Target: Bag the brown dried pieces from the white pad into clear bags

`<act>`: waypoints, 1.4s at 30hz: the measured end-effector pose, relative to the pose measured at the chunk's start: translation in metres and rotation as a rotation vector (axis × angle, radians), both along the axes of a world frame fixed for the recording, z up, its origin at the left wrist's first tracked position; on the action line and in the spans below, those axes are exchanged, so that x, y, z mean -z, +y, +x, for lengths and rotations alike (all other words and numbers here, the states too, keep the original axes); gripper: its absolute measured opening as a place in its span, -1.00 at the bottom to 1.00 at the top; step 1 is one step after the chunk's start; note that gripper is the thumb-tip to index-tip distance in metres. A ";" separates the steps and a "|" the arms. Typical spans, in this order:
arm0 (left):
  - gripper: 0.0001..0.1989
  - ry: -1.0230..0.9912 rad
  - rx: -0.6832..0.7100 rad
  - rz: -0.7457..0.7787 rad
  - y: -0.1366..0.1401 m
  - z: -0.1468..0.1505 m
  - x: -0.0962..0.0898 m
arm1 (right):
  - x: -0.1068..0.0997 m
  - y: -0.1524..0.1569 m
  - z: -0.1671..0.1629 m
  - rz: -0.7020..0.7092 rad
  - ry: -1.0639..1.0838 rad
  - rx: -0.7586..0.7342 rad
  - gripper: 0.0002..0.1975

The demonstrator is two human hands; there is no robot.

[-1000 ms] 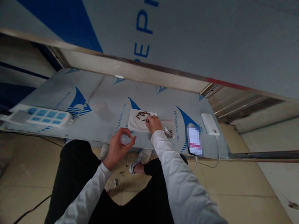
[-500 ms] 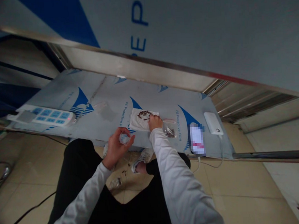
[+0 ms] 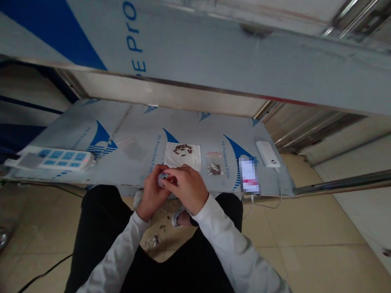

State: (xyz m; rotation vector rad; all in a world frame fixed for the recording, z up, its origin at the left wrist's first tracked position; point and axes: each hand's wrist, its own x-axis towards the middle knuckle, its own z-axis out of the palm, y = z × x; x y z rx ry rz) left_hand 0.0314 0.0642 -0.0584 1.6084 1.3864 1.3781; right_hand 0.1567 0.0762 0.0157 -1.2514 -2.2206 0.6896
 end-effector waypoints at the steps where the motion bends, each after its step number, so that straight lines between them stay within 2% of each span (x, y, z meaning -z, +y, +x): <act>1: -0.77 0.002 0.003 0.009 -0.002 0.002 -0.003 | -0.002 0.001 0.003 0.007 -0.032 -0.036 -0.79; 4: -0.70 0.017 0.009 0.025 -0.010 0.003 -0.012 | -0.009 0.003 0.016 0.011 -0.066 -0.149 -0.85; 7: -0.57 -0.004 0.049 0.020 -0.020 -0.002 -0.021 | -0.015 0.002 0.032 0.036 -0.041 -0.188 -0.92; 10: -0.70 -0.202 0.137 -0.050 -0.028 -0.009 -0.026 | -0.018 -0.002 0.044 0.022 0.058 -0.169 -0.95; 12: -0.84 -0.352 0.144 -0.115 -0.030 -0.012 -0.028 | -0.017 -0.006 0.048 -0.052 0.149 -0.147 -0.94; 14: -0.84 -0.443 0.097 -0.162 -0.031 -0.013 -0.031 | -0.010 -0.012 0.047 -0.154 0.290 -0.081 -0.92; 17: -0.79 -0.507 0.034 -0.201 -0.033 -0.010 -0.036 | 0.006 -0.020 0.037 -0.297 0.529 0.077 -0.64; 19: -0.77 -0.516 0.013 -0.212 -0.035 -0.007 -0.038 | 0.018 -0.024 0.028 -0.373 0.622 0.135 -0.60; 22: -0.79 -0.502 -0.012 -0.209 -0.040 -0.004 -0.038 | 0.029 -0.028 0.019 -0.371 0.675 0.169 -0.78; 26: -0.80 -0.484 0.021 -0.226 -0.041 -0.007 -0.037 | 0.028 -0.030 0.018 -0.306 0.661 0.195 -0.82; 29: -0.81 -0.411 0.112 -0.236 -0.039 -0.012 -0.035 | 0.025 -0.031 0.021 -0.386 0.634 0.153 -0.81; 31: -0.81 -0.347 0.097 -0.227 -0.038 -0.014 -0.031 | 0.027 -0.033 0.021 -0.467 0.688 0.164 -0.78; 33: -0.79 -0.309 0.042 -0.220 -0.039 -0.013 -0.027 | 0.034 -0.036 0.019 -0.514 0.786 0.229 -0.77; 36: -0.76 -0.348 0.003 -0.251 -0.040 -0.009 -0.022 | 0.044 -0.041 0.018 -0.486 0.867 0.345 -0.77; 38: -0.75 -0.397 0.059 -0.298 -0.040 -0.008 -0.022 | 0.047 -0.043 0.018 -0.463 0.867 0.362 -0.76; 42: -0.79 -0.369 0.166 -0.325 -0.040 -0.005 -0.022 | 0.046 -0.047 0.020 -0.508 0.835 0.286 -0.77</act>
